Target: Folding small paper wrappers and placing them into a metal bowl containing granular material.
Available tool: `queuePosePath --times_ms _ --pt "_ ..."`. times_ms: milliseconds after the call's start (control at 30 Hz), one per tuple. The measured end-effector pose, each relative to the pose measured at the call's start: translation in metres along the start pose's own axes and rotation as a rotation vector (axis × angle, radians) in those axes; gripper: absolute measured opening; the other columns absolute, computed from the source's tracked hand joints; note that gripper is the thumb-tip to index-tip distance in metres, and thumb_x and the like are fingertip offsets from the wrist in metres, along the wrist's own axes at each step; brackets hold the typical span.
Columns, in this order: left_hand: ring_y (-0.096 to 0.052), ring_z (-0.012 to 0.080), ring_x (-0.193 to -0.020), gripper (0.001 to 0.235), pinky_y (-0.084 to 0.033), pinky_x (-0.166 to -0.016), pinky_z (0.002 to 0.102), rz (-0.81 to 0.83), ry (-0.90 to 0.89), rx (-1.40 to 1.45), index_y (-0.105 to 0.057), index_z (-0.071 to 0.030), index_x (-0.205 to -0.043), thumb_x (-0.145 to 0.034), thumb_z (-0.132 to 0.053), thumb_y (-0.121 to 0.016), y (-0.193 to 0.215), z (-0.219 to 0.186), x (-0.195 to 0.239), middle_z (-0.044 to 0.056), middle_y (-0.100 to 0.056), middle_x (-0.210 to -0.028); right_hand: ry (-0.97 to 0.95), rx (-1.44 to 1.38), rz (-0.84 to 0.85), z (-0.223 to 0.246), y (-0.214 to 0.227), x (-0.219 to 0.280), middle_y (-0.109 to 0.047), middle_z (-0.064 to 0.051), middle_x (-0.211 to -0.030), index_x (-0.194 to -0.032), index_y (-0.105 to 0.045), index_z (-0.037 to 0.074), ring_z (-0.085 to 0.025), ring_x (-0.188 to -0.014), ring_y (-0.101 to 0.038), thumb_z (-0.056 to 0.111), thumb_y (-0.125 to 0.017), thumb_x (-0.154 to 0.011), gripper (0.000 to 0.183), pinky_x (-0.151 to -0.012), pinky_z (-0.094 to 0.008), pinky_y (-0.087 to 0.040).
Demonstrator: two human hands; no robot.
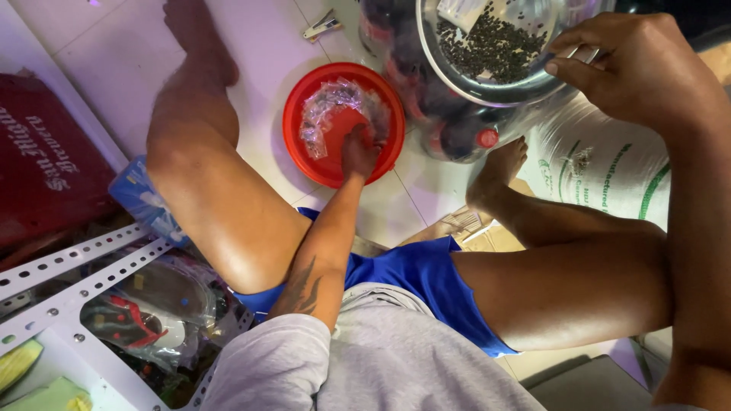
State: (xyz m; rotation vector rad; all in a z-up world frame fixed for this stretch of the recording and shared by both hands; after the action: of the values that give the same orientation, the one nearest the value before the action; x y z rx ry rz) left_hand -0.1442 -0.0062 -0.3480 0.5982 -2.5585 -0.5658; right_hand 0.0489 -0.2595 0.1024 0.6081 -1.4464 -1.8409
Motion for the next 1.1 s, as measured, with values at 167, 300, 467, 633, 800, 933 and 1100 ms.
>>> queuePosePath --times_ms 167,300,467,633,800,933,1100 --pt "-0.07 0.0393 -0.112 0.069 -0.061 -0.097 0.043 -0.054 -0.075 -0.066 -0.06 -0.007 -0.149 -0.084 -0.012 -0.083 -0.002 0.011 -0.003 0.021 -0.069 -0.134 0.063 0.016 -0.008 -0.005 -0.004 -0.001 -0.084 -0.027 -0.117 -0.133 -0.087 -0.014 -0.031 -0.068 -0.072 -0.003 -0.091 -0.111 0.026 -0.064 -0.041 -0.057" --pt "-0.071 0.0406 -0.119 0.067 -0.06 -0.1 0.043 -0.063 0.01 -0.073 -0.057 -0.003 -0.152 -0.087 -0.011 -0.075 0.014 0.02 -0.001 0.024 -0.07 -0.137 0.105 -0.021 -0.022 -0.013 -0.008 -0.004 -0.083 -0.027 -0.117 -0.133 -0.087 -0.014 -0.032 -0.077 -0.074 -0.003 -0.091 -0.114 0.023 -0.067 -0.041 -0.059" --pt "-0.072 0.0276 -0.107 0.066 -0.06 -0.095 0.038 -0.198 0.233 0.041 -0.061 -0.021 -0.15 -0.085 -0.011 -0.069 0.033 0.046 0.025 0.007 -0.075 -0.124 0.183 -0.062 -0.054 -0.024 -0.015 -0.012 -0.083 -0.028 -0.119 -0.134 -0.085 -0.016 -0.036 -0.085 -0.078 -0.003 -0.091 -0.114 0.025 -0.075 -0.043 -0.063" --pt "-0.068 0.0398 -0.122 0.059 -0.057 -0.103 0.047 -0.105 0.097 -0.177 -0.062 -0.01 -0.147 -0.088 -0.014 -0.068 0.051 0.014 0.067 0.018 -0.069 -0.14 -0.167 -0.121 0.121 -0.005 0.004 -0.01 -0.081 -0.021 -0.101 -0.128 -0.081 -0.007 -0.034 -0.057 -0.074 0.008 -0.079 -0.118 0.017 -0.052 -0.047 -0.061" --pt "-0.073 0.0415 -0.107 0.055 -0.049 -0.106 0.053 -0.107 -0.112 -0.239 -0.063 -0.004 -0.143 -0.089 -0.016 -0.07 0.074 -0.014 0.031 0.019 -0.076 -0.119 -0.03 -0.068 -0.061 -0.012 0.006 -0.001 -0.077 -0.022 -0.089 -0.128 -0.082 -0.01 -0.033 -0.052 -0.066 0.005 -0.076 -0.119 0.018 -0.048 -0.046 -0.054" --pt "-0.078 0.0401 -0.093 0.034 -0.064 -0.083 0.047 -0.317 -0.48 -0.148 -0.074 -0.008 -0.119 -0.085 -0.005 -0.069 0.133 -0.1 -0.011 0.017 -0.081 -0.107 0.05 -0.074 -0.203 -0.022 -0.001 -0.001 -0.075 -0.025 -0.088 -0.12 -0.082 -0.008 -0.044 -0.056 -0.061 0.005 -0.073 -0.117 0.016 -0.058 -0.053 -0.052" --pt "-0.071 0.0283 -0.09 0.042 -0.06 -0.082 0.041 -0.227 -0.648 -0.143 -0.07 -0.005 -0.129 -0.088 -0.002 -0.077 0.201 -0.256 -0.012 0.01 -0.072 -0.104 -0.117 -0.123 -0.164 -0.004 0.013 -0.004 -0.074 -0.018 -0.072 -0.117 -0.083 -0.004 -0.033 -0.04 -0.065 0.007 -0.065 -0.116 0.021 -0.047 -0.045 -0.056"
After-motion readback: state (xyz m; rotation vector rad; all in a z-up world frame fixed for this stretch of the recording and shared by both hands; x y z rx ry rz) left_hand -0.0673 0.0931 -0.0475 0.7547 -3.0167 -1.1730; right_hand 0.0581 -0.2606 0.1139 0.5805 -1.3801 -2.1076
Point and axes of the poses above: each hand's wrist, its own x-axis away from the middle knuckle, its own y-axis out of the back of the hand, z = x × y, the point moved 5 cm from there along -x, towards the middle knuckle
